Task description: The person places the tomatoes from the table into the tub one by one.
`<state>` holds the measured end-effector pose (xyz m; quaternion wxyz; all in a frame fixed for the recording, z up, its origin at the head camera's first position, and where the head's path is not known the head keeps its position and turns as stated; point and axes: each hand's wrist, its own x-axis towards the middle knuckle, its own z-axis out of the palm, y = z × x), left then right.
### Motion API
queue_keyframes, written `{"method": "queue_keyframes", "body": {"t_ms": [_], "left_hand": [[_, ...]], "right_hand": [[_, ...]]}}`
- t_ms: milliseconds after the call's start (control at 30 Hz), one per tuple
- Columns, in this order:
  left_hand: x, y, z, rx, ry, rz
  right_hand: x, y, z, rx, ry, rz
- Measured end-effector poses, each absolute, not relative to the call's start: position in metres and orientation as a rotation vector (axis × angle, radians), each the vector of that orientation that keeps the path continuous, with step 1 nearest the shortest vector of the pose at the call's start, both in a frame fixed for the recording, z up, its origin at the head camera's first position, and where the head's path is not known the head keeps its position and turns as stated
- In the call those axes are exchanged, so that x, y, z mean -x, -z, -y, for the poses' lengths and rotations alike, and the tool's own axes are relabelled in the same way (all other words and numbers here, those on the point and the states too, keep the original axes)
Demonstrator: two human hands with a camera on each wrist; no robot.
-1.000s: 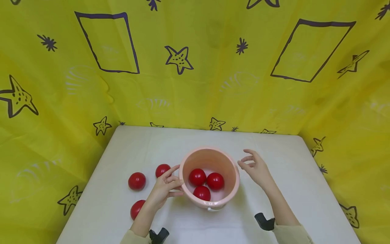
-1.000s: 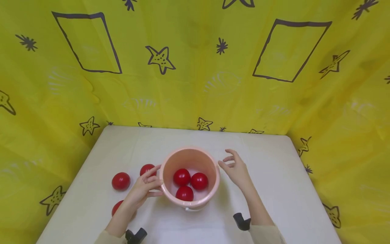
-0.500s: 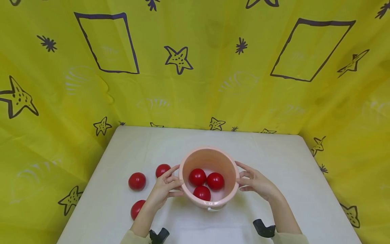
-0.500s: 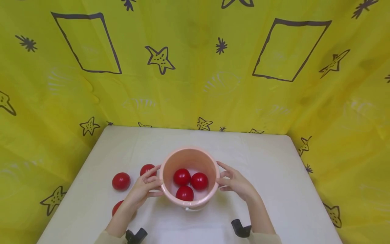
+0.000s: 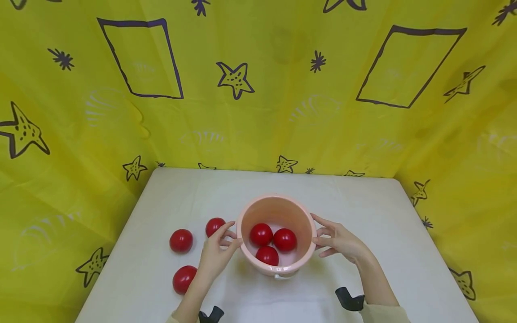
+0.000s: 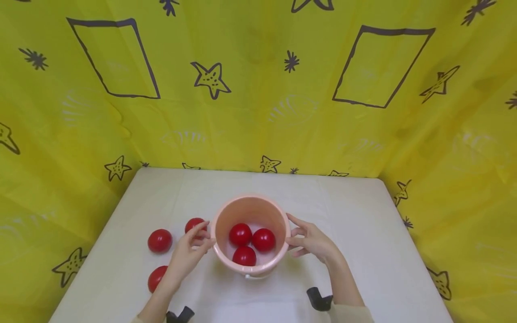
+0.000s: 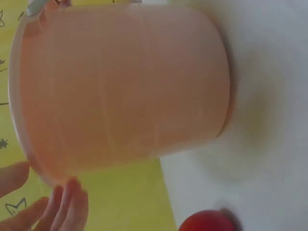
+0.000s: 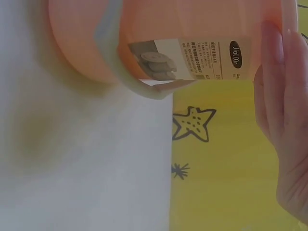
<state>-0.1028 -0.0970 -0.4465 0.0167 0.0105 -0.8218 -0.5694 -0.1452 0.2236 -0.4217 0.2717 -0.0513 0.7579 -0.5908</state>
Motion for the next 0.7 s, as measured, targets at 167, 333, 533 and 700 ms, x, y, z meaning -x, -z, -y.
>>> {"method": "queue_keyframes", "body": {"t_ms": [167, 333, 533, 700], "left_hand": [[0.096, 0.439, 0.114, 0.148, 1.113, 2.511], [0.090, 0.441, 0.152, 0.238, 0.630, 2.470], [0.069, 0.452, 0.184, 0.114, 0.436, 2.821], [0.053, 0.472, 0.199, 0.044, 0.403, 3.081]], "right_hand": [[0.144, 0.421, -0.224, 0.143, 1.598, -2.036], [0.144, 0.421, -0.223, 0.144, 1.597, -2.037], [0.144, 0.421, -0.224, 0.139, 1.594, -2.036], [0.145, 0.422, -0.224, 0.143, 1.597, -2.030]]}}
